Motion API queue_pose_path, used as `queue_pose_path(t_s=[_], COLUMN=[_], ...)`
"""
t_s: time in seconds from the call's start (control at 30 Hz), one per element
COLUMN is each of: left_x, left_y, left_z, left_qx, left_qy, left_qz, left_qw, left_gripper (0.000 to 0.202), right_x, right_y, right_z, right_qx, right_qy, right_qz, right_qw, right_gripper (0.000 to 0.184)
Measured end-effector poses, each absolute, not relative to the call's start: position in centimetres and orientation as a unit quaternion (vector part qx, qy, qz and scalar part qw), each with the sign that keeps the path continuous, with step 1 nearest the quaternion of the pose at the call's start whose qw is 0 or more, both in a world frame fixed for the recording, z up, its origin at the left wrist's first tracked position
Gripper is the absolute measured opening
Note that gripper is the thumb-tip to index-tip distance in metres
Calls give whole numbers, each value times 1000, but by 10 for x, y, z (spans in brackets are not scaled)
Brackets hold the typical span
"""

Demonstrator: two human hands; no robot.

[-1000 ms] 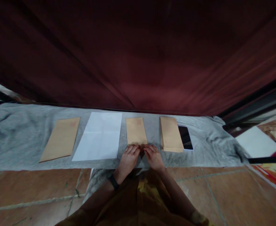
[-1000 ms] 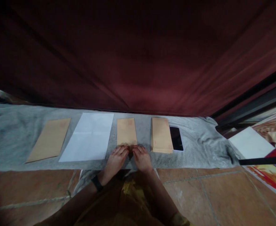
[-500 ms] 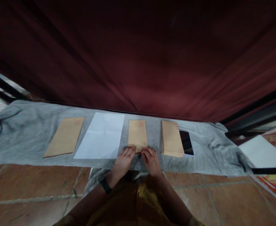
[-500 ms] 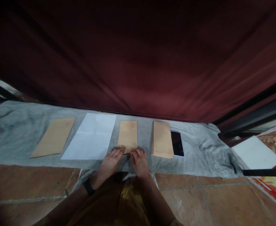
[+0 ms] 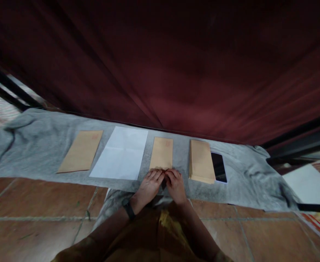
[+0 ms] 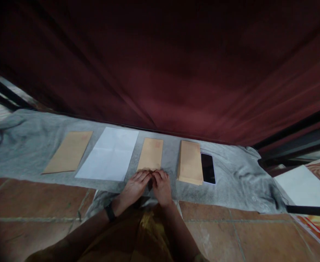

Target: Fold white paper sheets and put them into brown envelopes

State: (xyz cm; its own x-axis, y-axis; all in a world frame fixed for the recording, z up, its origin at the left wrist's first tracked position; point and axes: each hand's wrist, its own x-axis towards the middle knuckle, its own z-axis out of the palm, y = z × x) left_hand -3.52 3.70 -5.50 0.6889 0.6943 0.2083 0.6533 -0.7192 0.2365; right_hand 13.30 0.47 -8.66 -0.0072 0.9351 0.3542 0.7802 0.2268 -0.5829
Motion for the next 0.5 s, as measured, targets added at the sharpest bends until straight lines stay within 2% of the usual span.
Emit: queue_pose_path(t_s=[0.23, 0.33, 0.5], left_x=[-52, -45, -14], left_y=[51, 72, 109], left_z=[-57, -57, -67], left_qx=[905, 888, 903], left_qy=[370, 393, 386], left_qz=[187, 195, 145], left_qw=[102, 137, 119], left_gripper=[32, 39, 48], right_x=[135, 134, 132], right_y=[1, 1, 2], right_z=[-88, -89, -90], right_qx=[-603, -604, -606], right_qy=[-712, -713, -711], right_qz=[99, 96, 82], right_qw=[347, 344, 346], right_gripper=[27, 27, 25])
